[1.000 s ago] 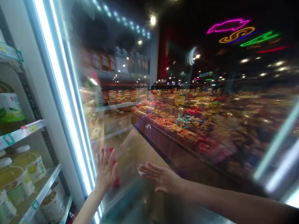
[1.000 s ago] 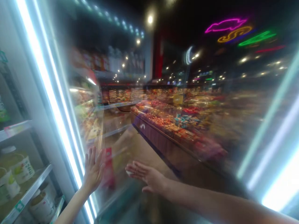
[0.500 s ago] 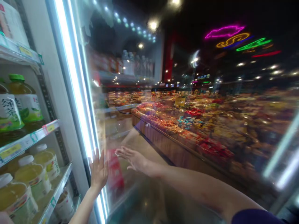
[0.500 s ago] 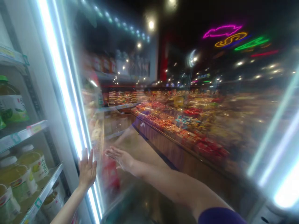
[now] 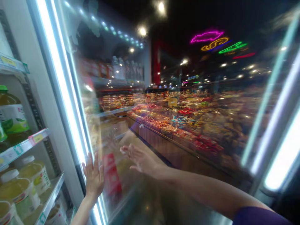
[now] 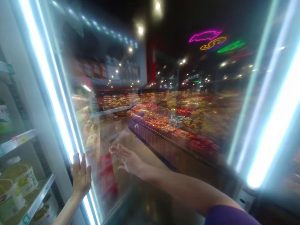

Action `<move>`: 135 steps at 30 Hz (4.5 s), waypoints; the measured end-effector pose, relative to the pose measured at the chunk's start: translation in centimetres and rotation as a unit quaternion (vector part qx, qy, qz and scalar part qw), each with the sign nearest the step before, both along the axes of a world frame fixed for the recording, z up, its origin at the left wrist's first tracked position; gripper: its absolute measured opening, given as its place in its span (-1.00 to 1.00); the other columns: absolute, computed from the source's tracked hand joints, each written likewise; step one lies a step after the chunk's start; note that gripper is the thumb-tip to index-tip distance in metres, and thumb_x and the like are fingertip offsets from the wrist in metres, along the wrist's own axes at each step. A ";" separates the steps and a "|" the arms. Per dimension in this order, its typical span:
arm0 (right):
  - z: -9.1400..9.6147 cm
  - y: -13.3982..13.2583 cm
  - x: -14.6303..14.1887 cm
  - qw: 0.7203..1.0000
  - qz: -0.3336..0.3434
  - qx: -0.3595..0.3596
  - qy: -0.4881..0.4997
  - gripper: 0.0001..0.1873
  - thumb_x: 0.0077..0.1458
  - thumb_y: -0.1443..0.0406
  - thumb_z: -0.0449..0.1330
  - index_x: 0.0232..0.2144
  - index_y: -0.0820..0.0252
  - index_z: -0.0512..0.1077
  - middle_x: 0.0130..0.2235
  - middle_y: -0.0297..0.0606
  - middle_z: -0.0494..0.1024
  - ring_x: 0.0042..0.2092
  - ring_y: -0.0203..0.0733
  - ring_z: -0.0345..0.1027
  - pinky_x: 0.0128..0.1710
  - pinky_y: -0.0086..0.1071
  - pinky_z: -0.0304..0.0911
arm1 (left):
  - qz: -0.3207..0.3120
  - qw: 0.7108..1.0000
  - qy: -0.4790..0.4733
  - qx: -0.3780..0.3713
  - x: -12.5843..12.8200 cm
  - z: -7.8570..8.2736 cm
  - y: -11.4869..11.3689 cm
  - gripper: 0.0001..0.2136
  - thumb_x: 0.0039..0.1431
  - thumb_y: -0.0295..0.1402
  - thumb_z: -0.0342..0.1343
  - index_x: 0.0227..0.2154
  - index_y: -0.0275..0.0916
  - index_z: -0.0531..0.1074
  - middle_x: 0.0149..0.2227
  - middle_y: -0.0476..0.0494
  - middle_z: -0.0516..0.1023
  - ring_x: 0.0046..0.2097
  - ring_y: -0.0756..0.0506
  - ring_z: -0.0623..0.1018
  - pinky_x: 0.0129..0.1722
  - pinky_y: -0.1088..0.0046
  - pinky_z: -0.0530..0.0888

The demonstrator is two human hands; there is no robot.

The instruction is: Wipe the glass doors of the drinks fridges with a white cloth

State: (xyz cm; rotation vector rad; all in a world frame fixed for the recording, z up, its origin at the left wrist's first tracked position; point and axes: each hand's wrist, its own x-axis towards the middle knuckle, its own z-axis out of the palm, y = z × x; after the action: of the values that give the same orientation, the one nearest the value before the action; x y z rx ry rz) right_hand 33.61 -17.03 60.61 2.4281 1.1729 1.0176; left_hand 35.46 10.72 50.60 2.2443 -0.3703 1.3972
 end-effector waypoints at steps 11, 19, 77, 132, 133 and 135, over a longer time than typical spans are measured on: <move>-4.0 -22.1 -9.5 0.880 -0.308 0.233 -0.275 -0.05 0.36 0.07 0.01 0.47 0.38 -0.44 0.51 0.11 -0.39 0.51 0.35 -0.47 0.34 0.45 -0.10 | -0.152 0.980 -0.064 0.114 0.3 2.9 -16.0 -0.29 0.37 -0.37 -0.02 0.46 0.10 -0.22 0.53 0.00 -0.31 0.52 -0.30 -0.25 0.46 -0.21 -0.24; 5.0 -27.0 -10.5 0.848 -0.323 0.307 -0.287 -0.01 0.36 -0.02 -0.04 0.47 0.36 -0.50 0.51 0.12 -0.37 0.50 0.42 -0.50 0.36 0.48 -0.28 | -0.165 0.973 -0.078 0.144 -1.3 2.8 -22.1 -0.24 0.33 -0.37 0.07 0.46 0.09 -0.21 0.53 0.01 -0.35 0.52 -0.30 -0.31 0.45 -0.23 -0.32; -22.4 -8.6 6.1 0.971 0.076 -0.080 -0.214 0.05 0.17 -0.29 -0.11 0.44 0.29 0.03 0.47 -0.28 0.07 0.51 -0.02 -0.26 0.51 -0.08 -0.61 | -0.002 0.990 -0.131 0.053 8.7 -22.9 -9.2 -0.48 0.47 -0.14 -0.28 0.44 0.16 -0.10 0.53 0.11 -0.29 0.52 -0.26 -0.30 0.45 -0.21 -0.28; -40.6 -27.7 -1.8 0.938 -0.119 0.189 -0.265 0.08 0.25 -0.15 0.08 0.49 0.32 -0.30 0.48 -0.01 -0.09 0.51 0.26 -0.38 0.40 0.42 -0.15 | -0.115 0.925 -0.191 0.307 3.3 -31.1 -24.9 -0.32 0.35 -0.03 -0.01 0.45 0.07 -0.09 0.45 -0.02 0.14 0.52 -0.19 -0.11 0.49 -0.06 -0.29; -40.6 -27.0 -1.4 0.926 -0.130 0.233 -0.267 0.08 0.26 -0.11 0.09 0.49 0.30 -0.36 0.49 0.00 -0.17 0.50 0.33 -0.41 0.37 0.49 -0.18 | -0.108 0.929 -0.181 0.304 3.3 -32.1 -24.2 -0.31 0.35 -0.04 0.00 0.45 0.07 -0.10 0.46 -0.03 0.10 0.52 -0.19 -0.13 0.49 -0.08 -0.28; -42.3 -25.1 -0.5 0.925 -0.122 0.245 -0.263 0.07 0.26 -0.10 0.09 0.49 0.29 -0.36 0.49 -0.04 -0.20 0.51 0.26 -0.46 0.40 0.44 -0.22 | -0.095 0.939 -0.163 0.288 3.3 -34.2 -22.7 -0.30 0.35 -0.06 0.01 0.45 0.06 -0.12 0.48 -0.04 0.01 0.52 -0.20 -0.16 0.48 -0.09 -0.29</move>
State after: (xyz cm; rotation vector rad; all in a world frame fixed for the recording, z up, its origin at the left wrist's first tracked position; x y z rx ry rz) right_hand 33.12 -42.09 18.31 2.3008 0.4578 1.8935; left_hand 38.72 -12.01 16.39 2.3050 -1.2142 1.7162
